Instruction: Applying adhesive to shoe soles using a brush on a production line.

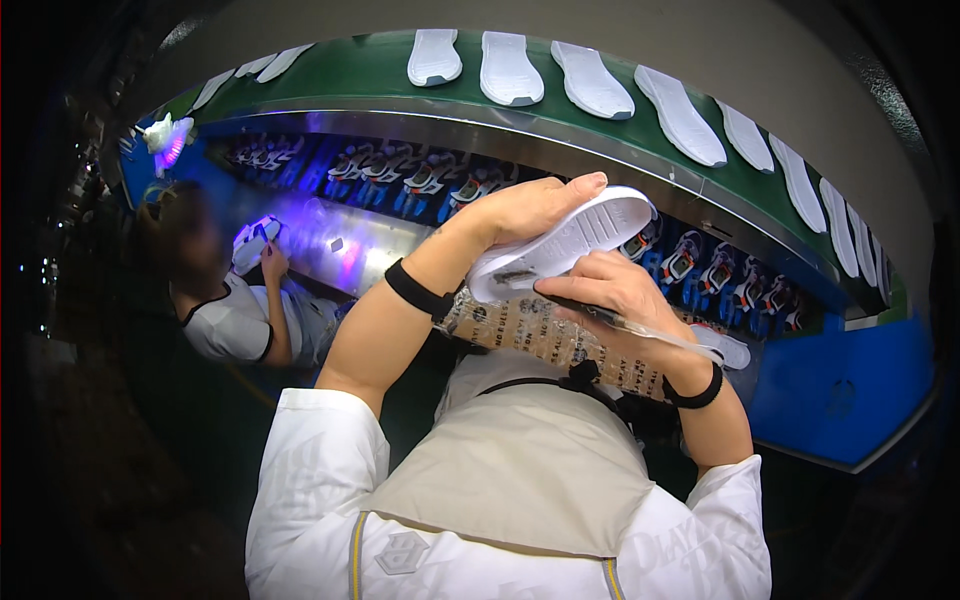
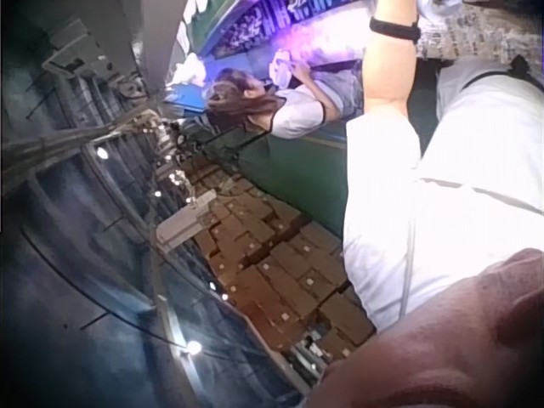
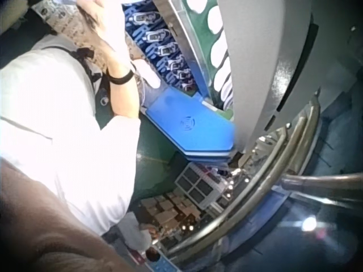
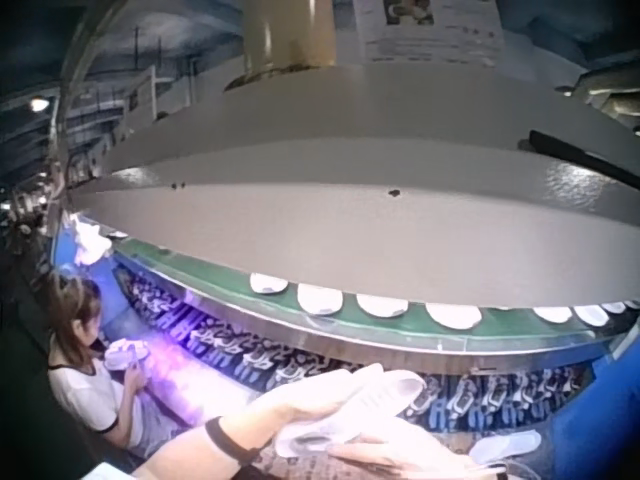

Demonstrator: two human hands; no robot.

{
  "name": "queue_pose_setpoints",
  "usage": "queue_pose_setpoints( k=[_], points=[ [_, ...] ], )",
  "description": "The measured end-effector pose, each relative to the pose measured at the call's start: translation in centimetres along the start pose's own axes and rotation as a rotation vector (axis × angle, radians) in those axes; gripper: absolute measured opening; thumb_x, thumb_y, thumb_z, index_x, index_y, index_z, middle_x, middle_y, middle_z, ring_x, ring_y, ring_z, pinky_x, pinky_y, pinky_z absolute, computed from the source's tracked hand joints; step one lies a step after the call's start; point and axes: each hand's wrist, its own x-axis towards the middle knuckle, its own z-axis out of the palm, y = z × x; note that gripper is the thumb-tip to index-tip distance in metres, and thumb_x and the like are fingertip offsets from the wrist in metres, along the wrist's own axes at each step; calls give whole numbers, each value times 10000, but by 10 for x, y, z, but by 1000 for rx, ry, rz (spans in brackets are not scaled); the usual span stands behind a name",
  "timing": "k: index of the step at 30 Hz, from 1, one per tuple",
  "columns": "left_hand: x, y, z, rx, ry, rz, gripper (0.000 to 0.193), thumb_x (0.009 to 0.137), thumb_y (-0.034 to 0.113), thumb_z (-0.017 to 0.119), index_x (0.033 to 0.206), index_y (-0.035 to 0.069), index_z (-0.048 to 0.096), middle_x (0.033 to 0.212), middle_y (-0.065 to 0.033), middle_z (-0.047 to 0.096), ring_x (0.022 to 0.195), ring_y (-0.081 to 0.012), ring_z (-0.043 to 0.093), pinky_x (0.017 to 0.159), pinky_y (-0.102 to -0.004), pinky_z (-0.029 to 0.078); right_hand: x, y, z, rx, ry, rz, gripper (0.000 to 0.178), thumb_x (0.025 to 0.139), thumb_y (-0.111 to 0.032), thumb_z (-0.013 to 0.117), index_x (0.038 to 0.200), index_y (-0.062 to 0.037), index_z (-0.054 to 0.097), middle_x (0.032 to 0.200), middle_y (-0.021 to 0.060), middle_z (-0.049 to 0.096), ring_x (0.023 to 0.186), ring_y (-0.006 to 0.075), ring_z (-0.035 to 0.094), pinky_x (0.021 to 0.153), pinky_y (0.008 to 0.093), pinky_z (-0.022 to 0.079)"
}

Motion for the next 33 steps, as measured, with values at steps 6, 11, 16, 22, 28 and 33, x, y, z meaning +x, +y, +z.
queue_pose_setpoints(
  k=[6,11,16,22,28,33],
  points=[
    [-1,-15,-5,103,2,-36,931,1020,768,307,1190,-33,750,1110,-242,737,1001,-303,700,924,-385,534,2,2,-2,-44,-90,-122,392,796,-113,835,1179,-119,753,899,44,632,895,249,592,845,402,449],
    [-12,-39,-8,-206,146,-72,790,1080,669,282,1303,33,695,1104,-173,742,976,-236,694,893,-339,532,6,3,-4,-106,-224,-132,331,837,-151,833,1160,-128,766,887,21,623,880,231,581,789,380,430],
    [-23,-152,-27,-1020,9,307,863,1069,684,162,1437,-3,531,1228,-262,693,1164,-402,682,1036,-511,553,1,7,15,152,-21,-35,263,822,-114,821,1080,-84,781,780,36,636,741,205,556,734,355,434],
    [-98,-298,18,-1476,104,-309,961,970,844,203,1593,140,405,1516,-239,516,1356,-543,502,1063,-761,377,-31,37,64,455,198,492,214,835,-84,722,1041,-44,769,852,39,699,731,132,587,725,298,484],
    [-75,-341,110,-1761,-243,-347,795,1033,722,246,1489,138,535,1309,-272,636,1068,-471,685,797,-539,598,-30,53,111,681,270,740,213,898,-175,704,1045,-29,751,843,-9,671,785,74,561,718,268,475],
    [-54,-269,128,-1758,-63,-166,671,1024,525,349,1467,59,544,1323,-287,624,1166,-457,650,917,-596,562,-7,72,113,570,369,811,227,892,-191,711,1038,-21,747,823,1,664,771,84,558,709,273,473]
  ],
)
